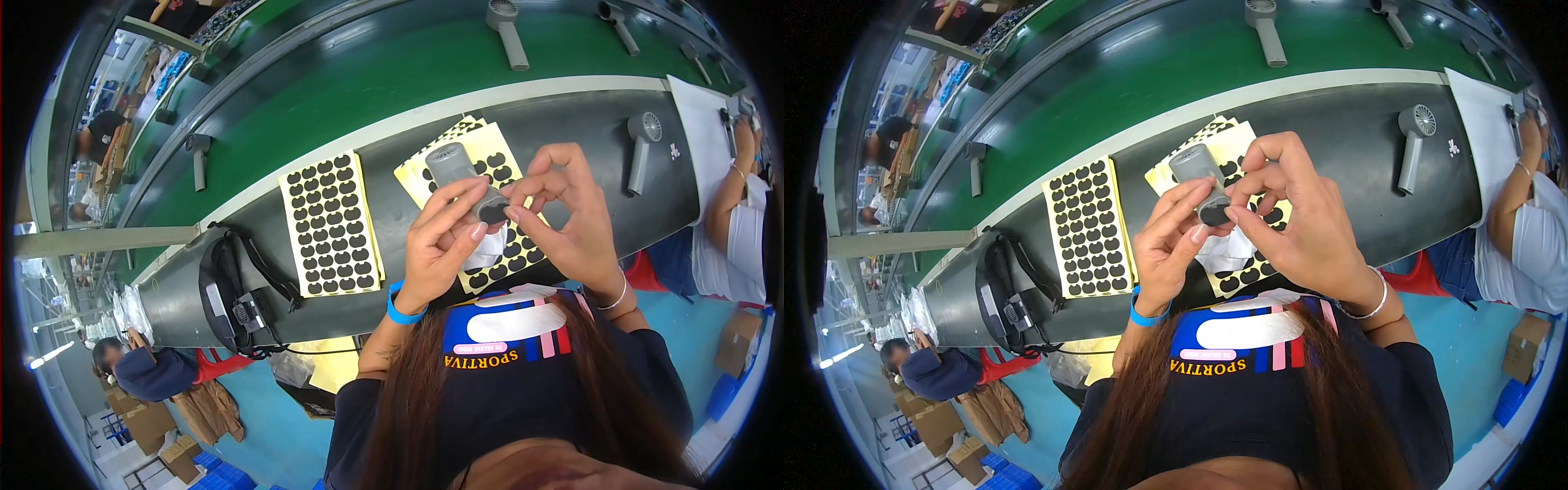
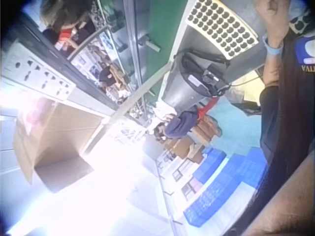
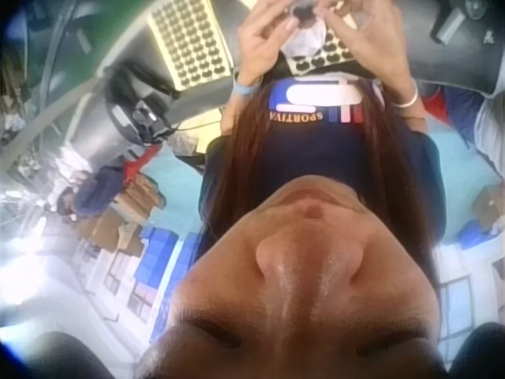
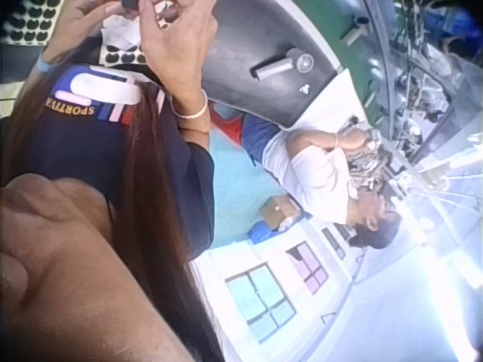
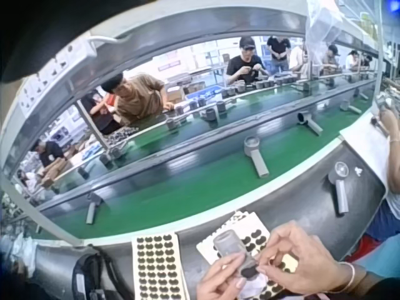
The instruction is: The recorder is assembling small electronic components by inserting parts and applying labels from a sheet.
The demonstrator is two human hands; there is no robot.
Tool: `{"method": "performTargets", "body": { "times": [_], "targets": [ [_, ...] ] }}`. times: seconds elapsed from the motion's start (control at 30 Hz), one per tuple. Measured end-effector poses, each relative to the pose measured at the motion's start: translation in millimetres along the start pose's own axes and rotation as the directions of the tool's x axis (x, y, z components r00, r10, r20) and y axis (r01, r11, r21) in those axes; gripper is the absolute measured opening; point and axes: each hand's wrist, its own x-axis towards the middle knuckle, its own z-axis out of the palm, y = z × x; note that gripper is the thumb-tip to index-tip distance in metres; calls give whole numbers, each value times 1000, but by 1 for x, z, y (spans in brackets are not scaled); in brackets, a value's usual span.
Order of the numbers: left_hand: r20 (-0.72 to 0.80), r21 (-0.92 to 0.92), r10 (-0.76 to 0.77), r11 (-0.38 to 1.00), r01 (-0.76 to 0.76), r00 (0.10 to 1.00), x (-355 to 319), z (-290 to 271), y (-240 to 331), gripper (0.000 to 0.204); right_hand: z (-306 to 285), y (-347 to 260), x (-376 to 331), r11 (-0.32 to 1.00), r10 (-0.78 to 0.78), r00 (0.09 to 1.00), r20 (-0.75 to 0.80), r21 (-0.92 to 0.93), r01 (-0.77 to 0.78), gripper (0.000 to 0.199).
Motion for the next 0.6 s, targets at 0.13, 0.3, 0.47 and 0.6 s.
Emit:
{"method": "performTargets", "body": {
  "times": [0.13,0.3,0.47,0.6],
  "targets": [
    [11,2,2,1000,-2,1000,-1,-1,-1,38,-1,-2,0,1000,17,1000,-2,19,-16,38],
    [13,11,-13,1000,13,1000,-1,-1,1,38,0,-3,0,1000,8,1000,-5,3,-8,39],
    [0,-13,-27,1000,27,1000,0,1,2,37,0,1,1,998,-52,999,-14,-48,51,41],
    [5,17,-17,1000,17,1000,1,2,2,36,0,1,0,998,-46,999,-20,-41,46,40]
  ]
}}
